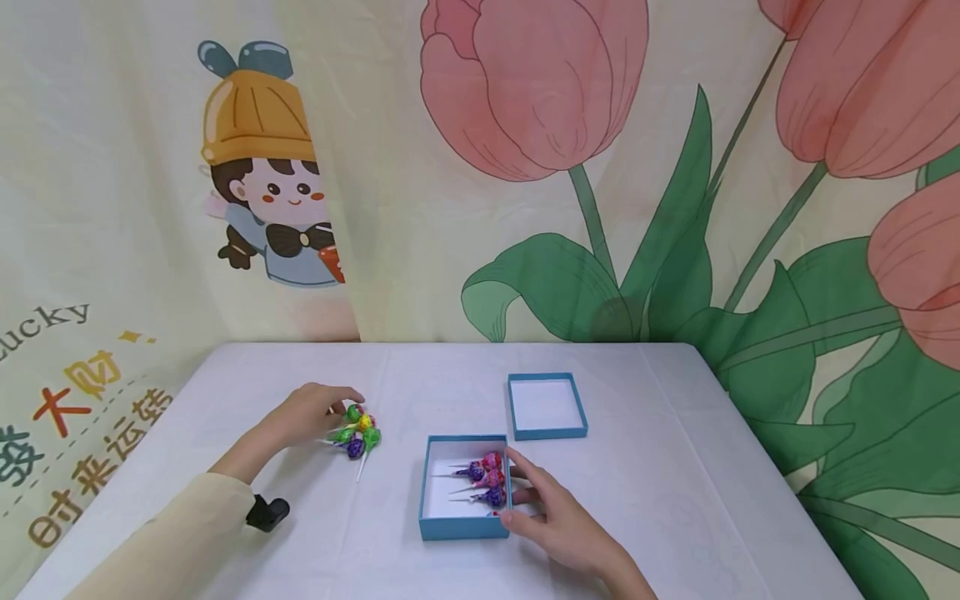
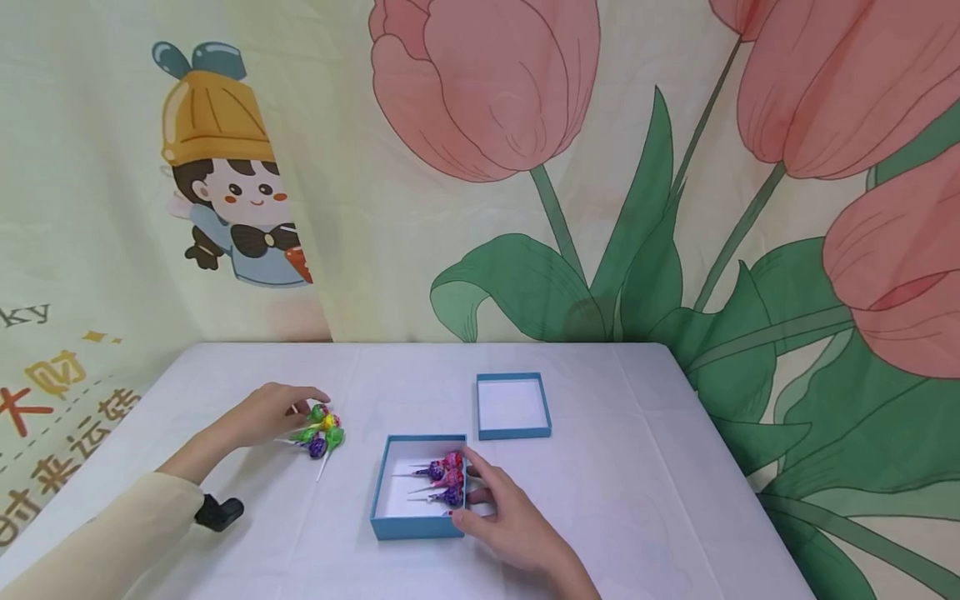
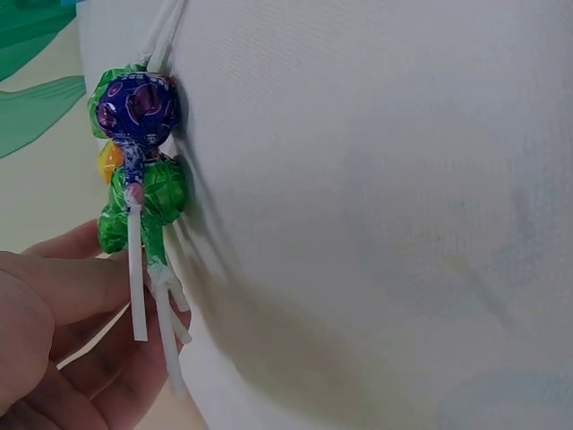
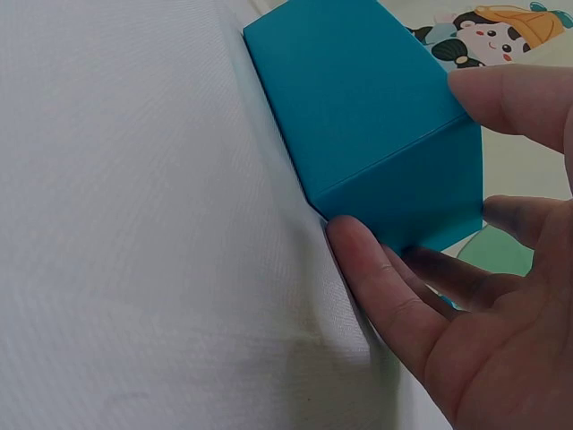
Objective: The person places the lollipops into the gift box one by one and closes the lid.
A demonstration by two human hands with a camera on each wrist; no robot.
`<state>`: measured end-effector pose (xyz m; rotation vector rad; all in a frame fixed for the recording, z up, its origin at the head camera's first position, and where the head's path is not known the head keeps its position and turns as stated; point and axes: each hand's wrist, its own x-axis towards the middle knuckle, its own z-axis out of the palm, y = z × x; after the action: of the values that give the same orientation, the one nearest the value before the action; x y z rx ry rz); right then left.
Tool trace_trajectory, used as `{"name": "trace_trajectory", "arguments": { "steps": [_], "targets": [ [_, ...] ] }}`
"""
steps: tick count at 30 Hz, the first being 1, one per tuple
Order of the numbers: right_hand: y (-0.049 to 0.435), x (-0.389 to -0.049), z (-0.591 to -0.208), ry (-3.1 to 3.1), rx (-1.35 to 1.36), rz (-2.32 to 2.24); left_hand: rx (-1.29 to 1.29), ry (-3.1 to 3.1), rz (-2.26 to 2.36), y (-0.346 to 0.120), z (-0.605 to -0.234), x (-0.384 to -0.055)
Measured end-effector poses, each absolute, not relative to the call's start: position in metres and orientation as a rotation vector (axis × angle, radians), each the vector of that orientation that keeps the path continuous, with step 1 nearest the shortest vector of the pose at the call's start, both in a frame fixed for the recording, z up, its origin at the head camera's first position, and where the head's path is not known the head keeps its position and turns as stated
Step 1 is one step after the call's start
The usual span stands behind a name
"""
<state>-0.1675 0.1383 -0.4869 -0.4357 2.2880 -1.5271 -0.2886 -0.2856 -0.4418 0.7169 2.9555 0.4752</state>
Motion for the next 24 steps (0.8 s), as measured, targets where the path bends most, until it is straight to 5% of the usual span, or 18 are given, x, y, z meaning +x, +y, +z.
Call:
{"name": "trace_trajectory", "arguments": {
  "steps": [24],
  "targets": [
    [0.139,-0.167,-0.486,2.296,-0.43,-1.52,0.729,2.981,0.588,-0.227,-0.409,-0.283]
  ]
}}
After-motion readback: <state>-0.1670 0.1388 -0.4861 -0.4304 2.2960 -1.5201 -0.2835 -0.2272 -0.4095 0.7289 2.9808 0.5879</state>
